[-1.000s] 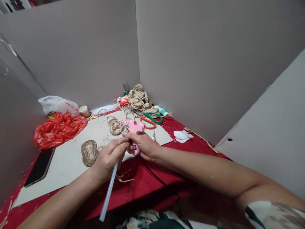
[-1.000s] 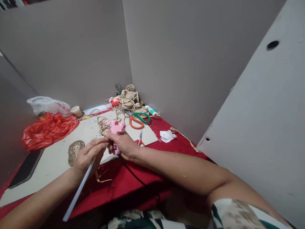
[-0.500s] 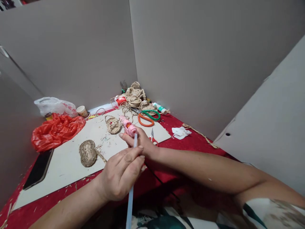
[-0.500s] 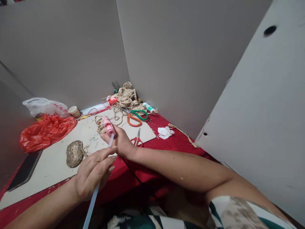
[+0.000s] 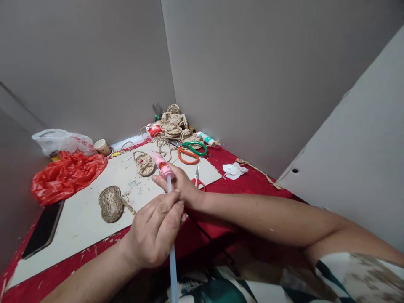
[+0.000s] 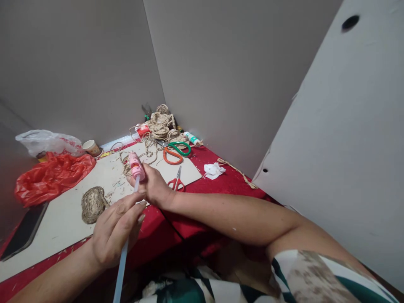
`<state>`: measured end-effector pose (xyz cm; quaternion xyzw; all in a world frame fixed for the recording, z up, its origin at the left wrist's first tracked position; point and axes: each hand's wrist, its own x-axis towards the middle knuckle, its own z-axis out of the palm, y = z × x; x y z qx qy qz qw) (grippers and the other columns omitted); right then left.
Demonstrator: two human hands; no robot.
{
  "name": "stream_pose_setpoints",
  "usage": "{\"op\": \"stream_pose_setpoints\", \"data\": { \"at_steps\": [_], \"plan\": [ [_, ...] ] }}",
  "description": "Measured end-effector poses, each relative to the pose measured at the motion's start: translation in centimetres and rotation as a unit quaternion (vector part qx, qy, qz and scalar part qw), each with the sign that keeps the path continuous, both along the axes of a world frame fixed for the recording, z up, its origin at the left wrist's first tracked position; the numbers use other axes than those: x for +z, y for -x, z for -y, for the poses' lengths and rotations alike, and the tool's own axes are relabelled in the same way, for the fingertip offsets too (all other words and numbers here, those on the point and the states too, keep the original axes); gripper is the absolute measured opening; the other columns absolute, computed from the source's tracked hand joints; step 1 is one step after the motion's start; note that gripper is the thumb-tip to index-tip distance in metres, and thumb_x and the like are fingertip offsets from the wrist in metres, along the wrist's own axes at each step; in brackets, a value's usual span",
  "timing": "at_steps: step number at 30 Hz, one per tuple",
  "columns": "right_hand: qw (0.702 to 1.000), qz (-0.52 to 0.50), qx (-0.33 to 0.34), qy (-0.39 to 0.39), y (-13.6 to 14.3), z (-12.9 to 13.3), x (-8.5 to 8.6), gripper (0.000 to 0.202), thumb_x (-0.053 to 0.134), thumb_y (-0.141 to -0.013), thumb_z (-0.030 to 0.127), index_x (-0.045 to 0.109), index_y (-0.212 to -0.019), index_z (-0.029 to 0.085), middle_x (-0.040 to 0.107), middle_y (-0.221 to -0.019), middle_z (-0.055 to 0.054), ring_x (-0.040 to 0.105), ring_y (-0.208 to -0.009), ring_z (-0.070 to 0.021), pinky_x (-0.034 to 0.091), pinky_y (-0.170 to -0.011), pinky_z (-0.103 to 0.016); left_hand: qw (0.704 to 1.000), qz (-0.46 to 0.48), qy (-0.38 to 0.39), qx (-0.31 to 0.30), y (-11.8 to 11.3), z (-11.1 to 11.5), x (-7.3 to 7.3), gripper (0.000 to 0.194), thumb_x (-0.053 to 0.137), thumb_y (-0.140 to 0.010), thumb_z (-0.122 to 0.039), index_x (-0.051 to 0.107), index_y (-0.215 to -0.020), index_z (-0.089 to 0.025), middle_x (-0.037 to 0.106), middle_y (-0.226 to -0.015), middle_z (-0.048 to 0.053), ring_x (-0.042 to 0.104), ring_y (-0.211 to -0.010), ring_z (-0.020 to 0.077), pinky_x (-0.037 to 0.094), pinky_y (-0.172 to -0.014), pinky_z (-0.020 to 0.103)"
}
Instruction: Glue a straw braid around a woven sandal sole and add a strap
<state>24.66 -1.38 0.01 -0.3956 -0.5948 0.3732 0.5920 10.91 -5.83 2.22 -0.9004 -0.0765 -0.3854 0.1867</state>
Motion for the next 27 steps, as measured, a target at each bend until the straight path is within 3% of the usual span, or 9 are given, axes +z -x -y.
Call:
{"op": "stream_pose_setpoints", "data": {
  "at_steps": [10, 19, 24, 27],
  "plan": [
    [0.988, 0.098, -0.09, -0.075, -0.3, -1.2, -1.1, 0.022, 0.059, -0.073, 0.024, 0.038, -0.079, 0.022, 0.047, -0.069, 0.002, 0.042, -0.06, -0.0131, 0.036, -0.058, -0.025, 0.999, 0.031, 0.033, 0.014, -0.1, -0.2, 0.0, 0.035, 0.055, -0.083, -0.002, 0.056, -0.117, 0.0, 0.067, -0.109, 0.024, 0.061, -0.111, 0.0257, 0.054, -0.09, 0.036],
    [0.972, 0.142, -0.147, -0.12, -0.5, -2.2, -2.0, 0.025, 0.058, -0.071, 0.02, 0.035, -0.081, 0.023, 0.046, -0.069, 0.004, 0.041, -0.059, -0.0133, 0.036, -0.056, -0.026, 1.0, 0.011, -0.005, -0.001, -0.9, -2.1, -0.6, 0.04, 0.054, -0.083, -0.001, 0.052, -0.123, 0.001, 0.065, -0.111, 0.027, 0.06, -0.114, 0.0274, 0.054, -0.09, 0.038],
    [0.973, 0.114, -0.155, -0.127, -0.9, -1.8, -0.6, 0.02, 0.055, -0.079, 0.025, 0.036, -0.083, 0.023, 0.048, -0.07, 0.002, 0.044, -0.06, -0.0145, 0.038, -0.057, -0.027, 0.995, 0.015, 0.093, -0.022, -0.5, -1.8, -0.9, 0.053, 0.051, -0.083, 0.002, 0.044, -0.135, -0.008, 0.055, -0.13, 0.023, 0.049, -0.126, 0.0271, 0.05, -0.097, 0.042],
    [0.967, 0.119, -0.17, -0.145, -1.3, -1.6, 0.1, 0.016, 0.053, -0.082, 0.026, 0.037, -0.085, 0.023, 0.05, -0.07, 0.001, 0.047, -0.061, -0.0157, 0.038, -0.057, -0.027, 0.971, 0.093, 0.219, 0.0, -0.3, -0.4, -0.7, 0.054, 0.049, -0.084, 0.0, 0.044, -0.136, -0.017, 0.053, -0.133, 0.018, 0.052, -0.124, 0.0253, 0.049, -0.098, 0.041]
  ]
}}
